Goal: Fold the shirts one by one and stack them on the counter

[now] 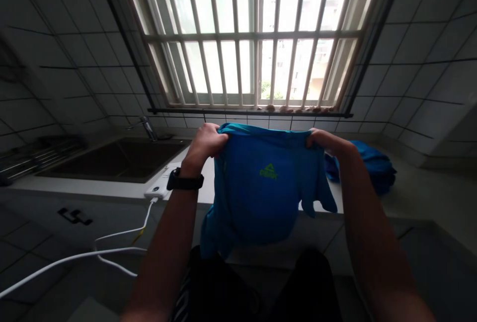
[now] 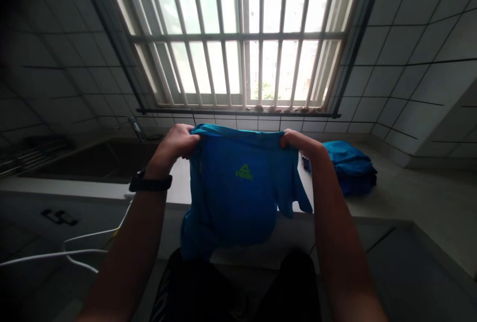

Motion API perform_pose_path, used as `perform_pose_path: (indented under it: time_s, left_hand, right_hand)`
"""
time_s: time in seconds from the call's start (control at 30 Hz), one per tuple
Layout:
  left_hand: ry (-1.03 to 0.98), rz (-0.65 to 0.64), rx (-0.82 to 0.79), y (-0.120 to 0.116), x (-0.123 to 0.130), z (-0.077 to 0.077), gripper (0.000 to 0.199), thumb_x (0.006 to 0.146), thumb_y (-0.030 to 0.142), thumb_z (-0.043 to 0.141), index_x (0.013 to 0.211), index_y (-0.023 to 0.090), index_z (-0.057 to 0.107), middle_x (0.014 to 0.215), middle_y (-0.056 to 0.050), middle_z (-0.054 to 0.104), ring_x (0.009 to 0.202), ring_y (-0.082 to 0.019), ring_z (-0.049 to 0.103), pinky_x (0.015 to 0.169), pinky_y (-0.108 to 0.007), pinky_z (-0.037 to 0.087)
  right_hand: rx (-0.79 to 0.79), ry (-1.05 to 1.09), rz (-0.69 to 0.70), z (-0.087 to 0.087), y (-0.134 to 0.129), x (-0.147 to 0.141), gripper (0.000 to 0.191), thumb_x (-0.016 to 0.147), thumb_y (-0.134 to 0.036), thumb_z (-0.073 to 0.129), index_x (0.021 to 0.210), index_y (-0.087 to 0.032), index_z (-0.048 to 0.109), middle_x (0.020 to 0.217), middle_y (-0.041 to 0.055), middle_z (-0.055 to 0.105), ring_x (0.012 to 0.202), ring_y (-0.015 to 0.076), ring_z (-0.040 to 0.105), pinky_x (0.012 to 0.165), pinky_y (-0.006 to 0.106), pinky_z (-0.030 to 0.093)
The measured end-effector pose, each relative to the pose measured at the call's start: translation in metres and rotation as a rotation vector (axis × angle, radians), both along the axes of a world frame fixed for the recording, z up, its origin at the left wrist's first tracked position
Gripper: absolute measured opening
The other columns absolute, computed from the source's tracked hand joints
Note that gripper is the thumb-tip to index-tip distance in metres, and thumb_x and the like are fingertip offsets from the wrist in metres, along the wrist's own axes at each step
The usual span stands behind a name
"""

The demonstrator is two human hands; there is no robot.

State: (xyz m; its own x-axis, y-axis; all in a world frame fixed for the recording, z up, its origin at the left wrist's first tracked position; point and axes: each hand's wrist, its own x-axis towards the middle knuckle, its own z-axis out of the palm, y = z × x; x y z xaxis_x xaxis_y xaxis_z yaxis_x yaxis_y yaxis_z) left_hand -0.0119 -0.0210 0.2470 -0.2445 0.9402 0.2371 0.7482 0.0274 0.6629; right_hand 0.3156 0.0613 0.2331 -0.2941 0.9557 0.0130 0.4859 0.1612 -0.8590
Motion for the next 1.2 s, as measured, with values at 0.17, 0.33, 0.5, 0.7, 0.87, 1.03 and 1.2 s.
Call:
perform_pose_path:
  time_s: [0.17, 0.33, 0.5, 0.7, 0.87, 1.03, 1.2]
  left_hand:
    - [-0.061, 0.045, 0.222, 0.047, 0.027, -0.002, 0.054, 0.095, 0.020, 0.064, 0.144, 0.007, 0.044, 0.108, -0.016, 0.077, 0.085, -0.021, 0.077, 0.080, -0.035, 0.060]
    - [0.325, -0.253, -0.085, 0.088, 0.028, -0.079, 0.088, 0.091, 0.035, 0.074, 0.162, 0.008, 0.030, 0.161, -0.023, 0.049, 0.145, -0.031, 0.053, 0.115, -0.033, 0.045]
    - [0.482, -0.338, -0.277, 0.094, 0.013, -0.166, 0.056, 0.099, 0.040, 0.059, 0.150, 0.019, 0.054, 0.161, -0.015, 0.052, 0.148, -0.030, 0.051, 0.119, -0.040, 0.043]
    - [0.686, -0.129, -0.240, 0.092, 0.005, -0.200, 0.052, 0.107, 0.041, 0.039, 0.146, 0.012, 0.058, 0.154, -0.021, 0.056, 0.139, -0.035, 0.056, 0.112, -0.046, 0.048]
    - [0.674, 0.068, -0.235, 0.090, -0.019, -0.199, 0.051, 0.104, 0.017, 0.029, 0.135, 0.015, 0.068, 0.143, -0.021, 0.062, 0.129, -0.032, 0.062, 0.106, -0.042, 0.052]
    - [0.458, 0.206, -0.094, 0.089, -0.070, -0.169, 0.046, 0.101, 0.018, 0.036, 0.125, 0.014, 0.075, 0.132, -0.021, 0.068, 0.118, -0.033, 0.067, 0.102, -0.043, 0.054]
    - [0.521, 0.330, -0.005, 0.096, -0.076, -0.148, 0.045, 0.102, 0.019, 0.038, 0.134, 0.010, 0.067, 0.143, -0.022, 0.060, 0.131, -0.036, 0.059, 0.109, -0.045, 0.050]
  right_hand:
    - [0.644, -0.358, -0.627, 0.009, 0.024, -0.034, 0.036, 0.087, -0.017, 0.050, 0.117, -0.008, 0.070, 0.117, 0.0218, 0.070, 0.110, 0.0321, 0.065, 0.090, 0.041, 0.054]
    - [0.609, -0.587, -0.476, -0.058, 0.029, -0.071, 0.076, 0.089, -0.008, 0.044, 0.163, -0.003, 0.029, 0.167, 0.0265, 0.036, 0.154, 0.0341, 0.034, 0.119, 0.048, 0.039]
    - [0.182, -0.781, -0.200, -0.125, 0.016, -0.085, 0.059, 0.100, -0.014, 0.036, 0.159, -0.011, 0.043, 0.164, 0.0224, 0.042, 0.151, 0.0311, 0.042, 0.119, 0.043, 0.040]
    - [-0.019, -0.818, -0.221, -0.174, 0.031, -0.082, 0.063, 0.109, -0.042, 0.024, 0.168, -0.020, 0.029, 0.176, 0.0178, 0.021, 0.161, 0.0374, 0.021, 0.124, 0.067, 0.025]
    - [-0.005, -0.863, -0.226, -0.198, 0.044, -0.075, 0.068, 0.108, -0.050, 0.015, 0.171, -0.024, 0.016, 0.180, 0.0089, 0.004, 0.165, 0.0319, 0.003, 0.127, 0.070, 0.006]
    - [0.038, -0.833, -0.236, -0.203, 0.044, -0.073, 0.069, 0.108, -0.050, 0.018, 0.171, -0.021, 0.022, 0.179, 0.0124, 0.009, 0.164, 0.0347, 0.007, 0.126, 0.072, 0.009]
    - [0.050, -0.818, -0.244, -0.200, 0.042, -0.075, 0.068, 0.108, -0.049, 0.020, 0.170, -0.020, 0.024, 0.178, 0.0137, 0.011, 0.164, 0.0355, 0.009, 0.125, 0.072, 0.011]
